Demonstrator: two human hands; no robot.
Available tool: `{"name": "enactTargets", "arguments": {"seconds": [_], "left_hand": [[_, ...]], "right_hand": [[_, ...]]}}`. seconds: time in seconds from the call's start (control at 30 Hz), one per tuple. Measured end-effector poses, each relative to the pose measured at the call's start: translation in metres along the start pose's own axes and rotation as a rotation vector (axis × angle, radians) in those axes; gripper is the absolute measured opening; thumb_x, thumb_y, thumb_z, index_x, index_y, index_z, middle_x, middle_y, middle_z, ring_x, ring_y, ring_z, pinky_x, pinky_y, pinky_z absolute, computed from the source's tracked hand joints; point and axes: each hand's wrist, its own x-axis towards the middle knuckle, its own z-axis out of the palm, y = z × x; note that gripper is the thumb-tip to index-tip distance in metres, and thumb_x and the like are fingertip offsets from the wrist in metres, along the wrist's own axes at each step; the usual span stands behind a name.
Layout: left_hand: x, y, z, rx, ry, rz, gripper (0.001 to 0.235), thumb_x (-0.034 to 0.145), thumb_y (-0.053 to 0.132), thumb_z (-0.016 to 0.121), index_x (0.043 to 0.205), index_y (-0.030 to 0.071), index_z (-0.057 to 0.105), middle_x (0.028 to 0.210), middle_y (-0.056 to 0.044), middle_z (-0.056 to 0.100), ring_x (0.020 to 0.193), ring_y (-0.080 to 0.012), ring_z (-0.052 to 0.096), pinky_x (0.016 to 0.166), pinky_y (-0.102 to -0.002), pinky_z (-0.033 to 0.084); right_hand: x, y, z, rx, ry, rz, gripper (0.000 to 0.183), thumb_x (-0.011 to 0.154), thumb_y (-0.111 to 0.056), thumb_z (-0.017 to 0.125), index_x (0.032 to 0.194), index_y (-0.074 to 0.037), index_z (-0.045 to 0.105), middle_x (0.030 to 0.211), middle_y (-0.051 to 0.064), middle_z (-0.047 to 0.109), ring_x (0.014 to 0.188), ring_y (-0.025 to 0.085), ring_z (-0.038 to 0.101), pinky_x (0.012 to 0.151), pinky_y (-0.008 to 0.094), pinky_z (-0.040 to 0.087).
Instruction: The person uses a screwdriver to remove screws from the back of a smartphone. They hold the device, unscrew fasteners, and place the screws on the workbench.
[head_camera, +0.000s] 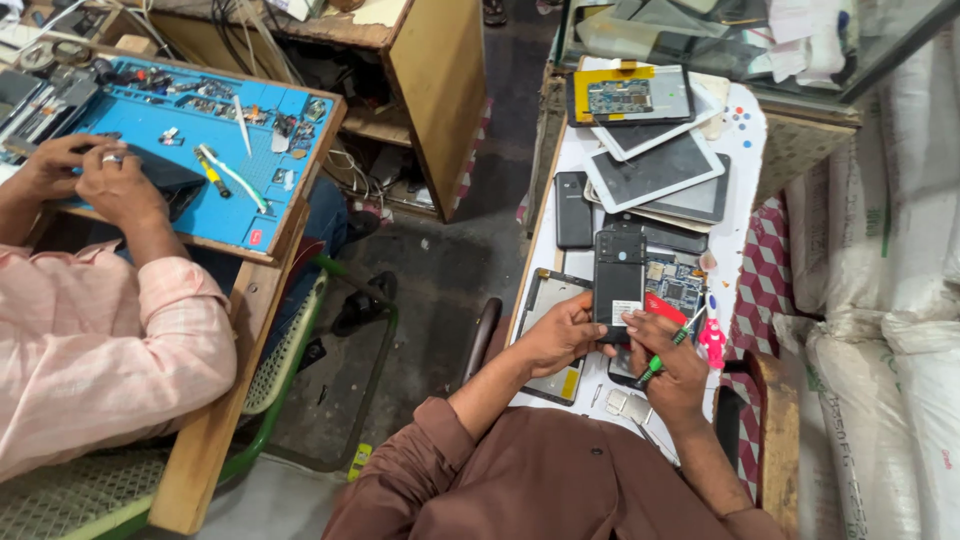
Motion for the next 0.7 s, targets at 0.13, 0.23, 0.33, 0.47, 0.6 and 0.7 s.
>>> {"name": "enactTargets", "arguments": {"seconds": [0.13, 0.23, 0.33, 0.47, 0.6, 0.7], "left_hand": [[-0.002, 0.001, 0.001, 0.017, 0.001, 0.001, 0.041, 0.105, -0.004, 0.050, 0.146, 0.001, 0.048, 0.133, -0.011, 0.062, 0.115, -0.0193, 0.066, 0.095, -0.036, 0.061], [-0.002, 0.002, 0.002, 0.009, -0.014, 0.001, 0.040, 0.106, -0.004, 0.049, 0.146, 0.001, 0.048, 0.134, -0.010, 0.062, 0.119, -0.0201, 0.064, 0.098, -0.038, 0.060], [-0.003, 0.001, 0.001, -0.014, -0.032, 0.004, 0.041, 0.107, -0.004, 0.049, 0.148, 0.001, 0.047, 0.136, -0.010, 0.061, 0.121, -0.0199, 0.063, 0.100, -0.038, 0.060], [0.001, -0.006, -0.005, -0.027, -0.017, -0.002, 0.042, 0.106, -0.005, 0.049, 0.147, 0.001, 0.047, 0.136, -0.010, 0.060, 0.121, -0.0203, 0.063, 0.100, -0.039, 0.059], [0.007, -0.014, -0.018, -0.058, -0.066, 0.030, 0.041, 0.106, -0.005, 0.052, 0.147, 0.000, 0.047, 0.135, -0.011, 0.060, 0.120, -0.0236, 0.063, 0.101, -0.041, 0.058], [0.011, -0.031, -0.026, -0.128, -0.110, 0.050, 0.039, 0.108, -0.003, 0.054, 0.147, -0.003, 0.047, 0.136, -0.012, 0.060, 0.123, -0.0243, 0.063, 0.105, -0.043, 0.058]], "right_hand": [[-0.001, -0.003, -0.001, -0.004, -0.008, -0.010, 0.026, 0.087, 0.010, 0.067, 0.111, -0.002, 0.068, 0.118, 0.011, 0.075, 0.120, 0.027, 0.069, 0.104, 0.037, 0.056], [0.000, -0.005, 0.000, 0.026, -0.013, 0.000, 0.028, 0.086, 0.012, 0.065, 0.110, -0.001, 0.068, 0.119, 0.012, 0.074, 0.121, 0.028, 0.069, 0.105, 0.037, 0.056], [0.001, -0.008, 0.001, 0.001, -0.010, 0.012, 0.028, 0.086, 0.013, 0.063, 0.110, 0.000, 0.068, 0.118, 0.013, 0.074, 0.119, 0.028, 0.070, 0.103, 0.037, 0.057], [0.001, -0.012, 0.002, -0.003, 0.007, 0.004, 0.026, 0.089, 0.012, 0.060, 0.111, 0.001, 0.068, 0.118, 0.015, 0.074, 0.119, 0.029, 0.070, 0.105, 0.039, 0.056], [0.002, -0.014, 0.006, -0.036, 0.010, -0.034, 0.019, 0.095, 0.011, 0.061, 0.112, 0.003, 0.067, 0.119, 0.016, 0.073, 0.120, 0.030, 0.070, 0.107, 0.039, 0.056], [-0.006, -0.011, 0.008, -0.029, 0.000, -0.038, 0.016, 0.100, 0.011, 0.060, 0.112, 0.005, 0.066, 0.121, 0.016, 0.073, 0.119, 0.030, 0.070, 0.107, 0.038, 0.055]]}}
